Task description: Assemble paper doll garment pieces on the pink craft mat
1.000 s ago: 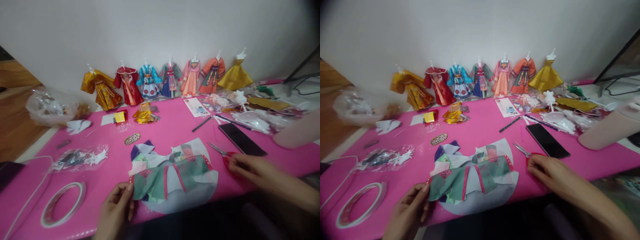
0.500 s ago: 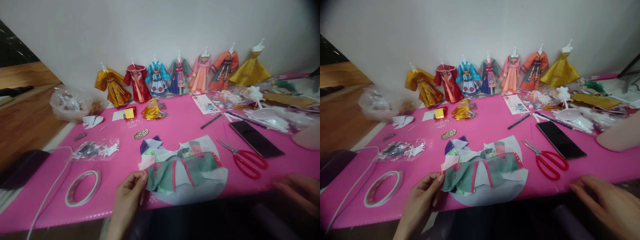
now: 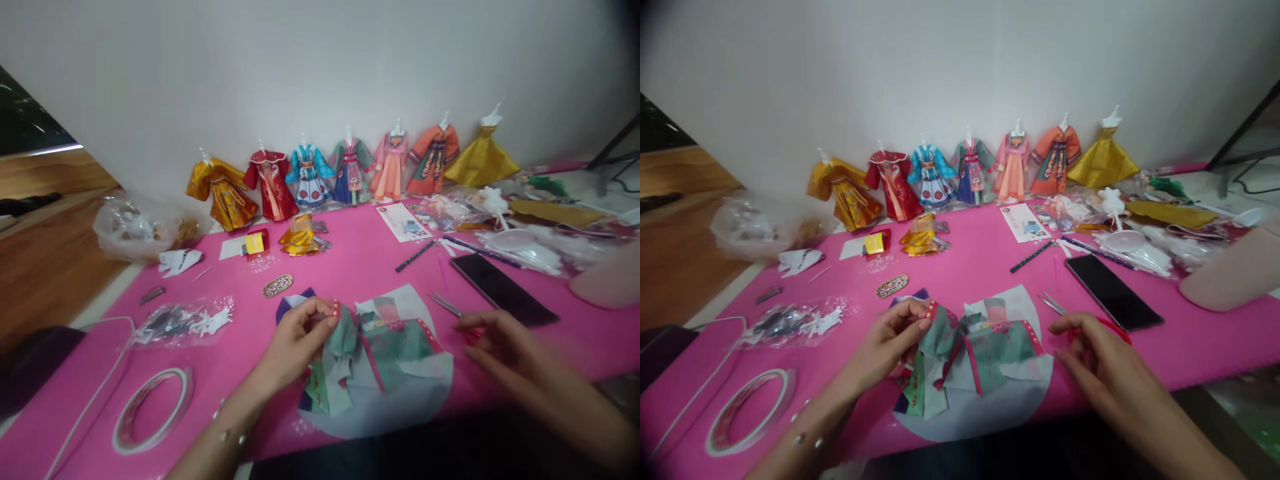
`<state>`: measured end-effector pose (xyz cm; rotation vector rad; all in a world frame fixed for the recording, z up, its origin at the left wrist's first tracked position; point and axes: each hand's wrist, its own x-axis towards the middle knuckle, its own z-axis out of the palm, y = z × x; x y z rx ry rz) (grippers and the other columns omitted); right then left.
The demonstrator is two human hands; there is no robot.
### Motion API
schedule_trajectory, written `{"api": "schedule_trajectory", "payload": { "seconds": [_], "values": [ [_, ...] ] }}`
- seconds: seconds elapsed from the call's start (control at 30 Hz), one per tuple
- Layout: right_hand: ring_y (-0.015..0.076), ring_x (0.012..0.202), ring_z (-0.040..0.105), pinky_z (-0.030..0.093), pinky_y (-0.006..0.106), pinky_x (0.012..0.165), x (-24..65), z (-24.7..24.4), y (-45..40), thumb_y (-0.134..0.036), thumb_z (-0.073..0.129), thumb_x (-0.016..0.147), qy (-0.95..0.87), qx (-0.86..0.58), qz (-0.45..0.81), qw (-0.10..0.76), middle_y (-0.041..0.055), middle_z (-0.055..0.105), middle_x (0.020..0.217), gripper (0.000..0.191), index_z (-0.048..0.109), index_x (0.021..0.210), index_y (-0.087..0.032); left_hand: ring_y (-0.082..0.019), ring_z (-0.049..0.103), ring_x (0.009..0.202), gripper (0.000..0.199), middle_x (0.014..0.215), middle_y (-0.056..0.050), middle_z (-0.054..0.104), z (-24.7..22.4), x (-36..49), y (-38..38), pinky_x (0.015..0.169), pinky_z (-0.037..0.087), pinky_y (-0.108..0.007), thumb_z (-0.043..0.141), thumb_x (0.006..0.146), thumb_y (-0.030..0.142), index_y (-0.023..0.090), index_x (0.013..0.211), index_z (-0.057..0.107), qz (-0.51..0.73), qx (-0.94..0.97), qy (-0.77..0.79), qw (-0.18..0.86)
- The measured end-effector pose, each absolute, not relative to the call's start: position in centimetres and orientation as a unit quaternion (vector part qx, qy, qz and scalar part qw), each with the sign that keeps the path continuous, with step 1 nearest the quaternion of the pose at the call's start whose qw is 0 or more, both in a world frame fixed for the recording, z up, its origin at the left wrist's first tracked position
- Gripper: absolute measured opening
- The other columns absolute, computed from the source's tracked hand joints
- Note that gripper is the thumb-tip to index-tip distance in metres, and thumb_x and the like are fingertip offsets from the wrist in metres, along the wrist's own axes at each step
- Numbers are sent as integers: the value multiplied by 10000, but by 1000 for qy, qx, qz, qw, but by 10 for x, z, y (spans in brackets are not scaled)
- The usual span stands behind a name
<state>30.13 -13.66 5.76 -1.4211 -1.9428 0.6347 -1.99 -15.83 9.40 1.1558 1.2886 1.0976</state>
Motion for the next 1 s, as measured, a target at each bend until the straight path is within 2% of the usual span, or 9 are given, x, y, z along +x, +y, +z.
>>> {"api": "schedule_trajectory", "payload": {
  "seconds": [0.1, 0.2, 0.3, 0.5, 0.7, 0.83, 1.0],
  "values": [
    [187, 622, 625, 484, 300, 524, 261, 76, -122, -453, 534, 913, -768, -477, 305, 300, 39, 683, 805, 250, 660, 1015, -262, -46, 391, 315, 346, 466, 96, 466, 74, -25, -146, 322, 250, -165, 769, 732, 476, 187, 760, 580, 445, 473, 519, 556],
    [176, 764, 641, 466, 285, 638, 211, 96, -102, -344, 533, 936, -809, -409, 322, 276, 26, 702, 897, 184, 692, 933, -252, -36, 353, 296, 384, 429, 97, 454, 56, -30, -142, 319, 203, -163, 785, 710, 503, 170, 744, 596, 452, 450, 518, 570],
    [171, 789, 620, 433, 286, 695, 170, 105, -83, -275, 537, 944, -842, -361, 322, 240, 27, 690, 864, 197, 708, 867, -215, -35, 333, 285, 413, 393, 93, 443, 47, -35, -142, 320, 181, -165, 797, 691, 528, 160, 724, 613, 463, 422, 523, 578],
    [127, 651, 526, 371, 252, 597, 142, 87, -69, -300, 652, 867, -840, -313, 405, 178, 6, 625, 781, 144, 716, 793, -194, -55, 351, 265, 476, 344, 96, 429, 44, -39, -146, 298, 198, -170, 832, 611, 593, 171, 708, 634, 473, 372, 527, 601],
    [110, 576, 422, 308, 244, 521, 141, 71, -68, -300, 641, 829, -770, -311, 519, 201, -25, 528, 683, 171, 626, 701, -188, -54, 351, 252, 465, 325, 78, 461, 44, -39, -150, 282, 225, -161, 825, 621, 606, 183, 687, 642, 464, 321, 509, 650],
    [107, 578, 415, 303, 243, 528, 142, 69, -67, -320, 642, 824, -747, -312, 549, 209, -27, 525, 678, 193, 617, 685, -188, -53, 373, 253, 434, 336, 54, 509, 44, -40, -152, 284, 238, -152, 823, 651, 584, 187, 704, 654, 458, 284, 490, 685],
    [107, 568, 406, 290, 246, 517, 144, 66, -70, -328, 644, 836, -743, -318, 551, 208, -31, 515, 657, 205, 623, 683, -194, -53, 404, 272, 379, 350, 69, 497, 47, -39, -154, 293, 248, -149, 845, 648, 519, 184, 737, 692, 463, 272, 484, 691]
  ]
}}
